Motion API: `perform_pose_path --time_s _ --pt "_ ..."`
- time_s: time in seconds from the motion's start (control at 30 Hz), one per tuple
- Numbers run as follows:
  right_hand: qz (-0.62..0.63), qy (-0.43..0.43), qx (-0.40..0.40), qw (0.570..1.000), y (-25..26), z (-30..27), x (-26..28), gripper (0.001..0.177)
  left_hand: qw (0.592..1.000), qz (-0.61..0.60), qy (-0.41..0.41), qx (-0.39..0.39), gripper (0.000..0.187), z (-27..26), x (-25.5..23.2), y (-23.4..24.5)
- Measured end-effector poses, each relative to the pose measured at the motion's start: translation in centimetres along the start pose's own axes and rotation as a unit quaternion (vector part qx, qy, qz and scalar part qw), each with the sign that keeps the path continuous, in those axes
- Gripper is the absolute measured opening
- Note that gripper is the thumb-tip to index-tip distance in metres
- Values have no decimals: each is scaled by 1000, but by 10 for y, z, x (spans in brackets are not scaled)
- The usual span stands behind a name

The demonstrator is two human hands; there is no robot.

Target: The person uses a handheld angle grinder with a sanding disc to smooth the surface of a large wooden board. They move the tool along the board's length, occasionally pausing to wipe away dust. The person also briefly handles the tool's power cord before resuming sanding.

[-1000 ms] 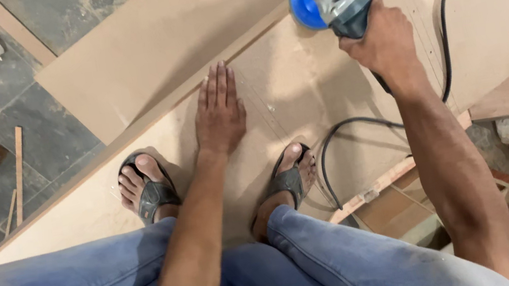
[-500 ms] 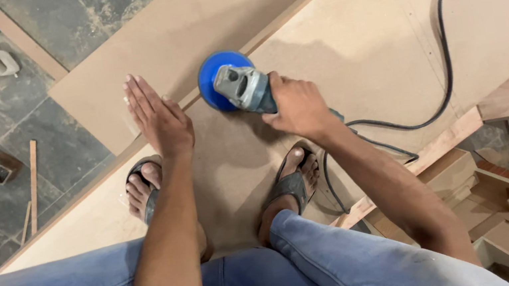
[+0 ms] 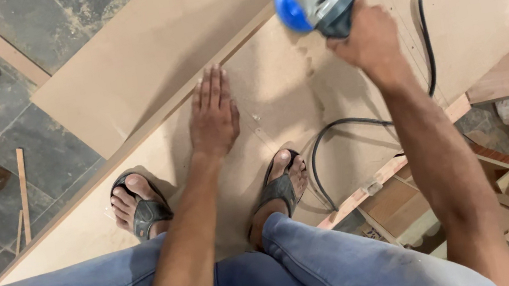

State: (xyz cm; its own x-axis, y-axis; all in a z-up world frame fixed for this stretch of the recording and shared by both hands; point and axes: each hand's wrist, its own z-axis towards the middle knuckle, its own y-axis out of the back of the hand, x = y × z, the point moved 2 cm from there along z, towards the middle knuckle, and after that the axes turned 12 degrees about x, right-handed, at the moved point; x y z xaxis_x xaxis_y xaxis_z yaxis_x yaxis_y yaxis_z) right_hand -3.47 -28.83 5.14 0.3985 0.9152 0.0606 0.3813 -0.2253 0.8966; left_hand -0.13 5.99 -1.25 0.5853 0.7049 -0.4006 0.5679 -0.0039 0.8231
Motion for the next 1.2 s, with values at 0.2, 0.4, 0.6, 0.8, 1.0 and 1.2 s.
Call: perform_pose_path --time_s 0.2,0.4,0.6,0.8,1.0,1.2 --pt "124 -41 17 991 25 -3 -22 71 997 55 -51 16 64 1 -18 0" --pt "110 28 56 992 5 -29 40 69 999 18 43 -23 65 -25 37 19" --pt "85 118 164 976 -7 -56 127 70 974 -38 201 -99 63 -44 95 30" --pt "84 167 148 971 -7 -68 156 66 969 -43 175 -167 58 -44 90 30" --pt "78 40 163 983 -5 -43 87 65 983 -61 104 -138 62 -24 55 28" --pt "39 -53 98 993 8 0 2 78 1000 8 12 -17 67 21 11 13"
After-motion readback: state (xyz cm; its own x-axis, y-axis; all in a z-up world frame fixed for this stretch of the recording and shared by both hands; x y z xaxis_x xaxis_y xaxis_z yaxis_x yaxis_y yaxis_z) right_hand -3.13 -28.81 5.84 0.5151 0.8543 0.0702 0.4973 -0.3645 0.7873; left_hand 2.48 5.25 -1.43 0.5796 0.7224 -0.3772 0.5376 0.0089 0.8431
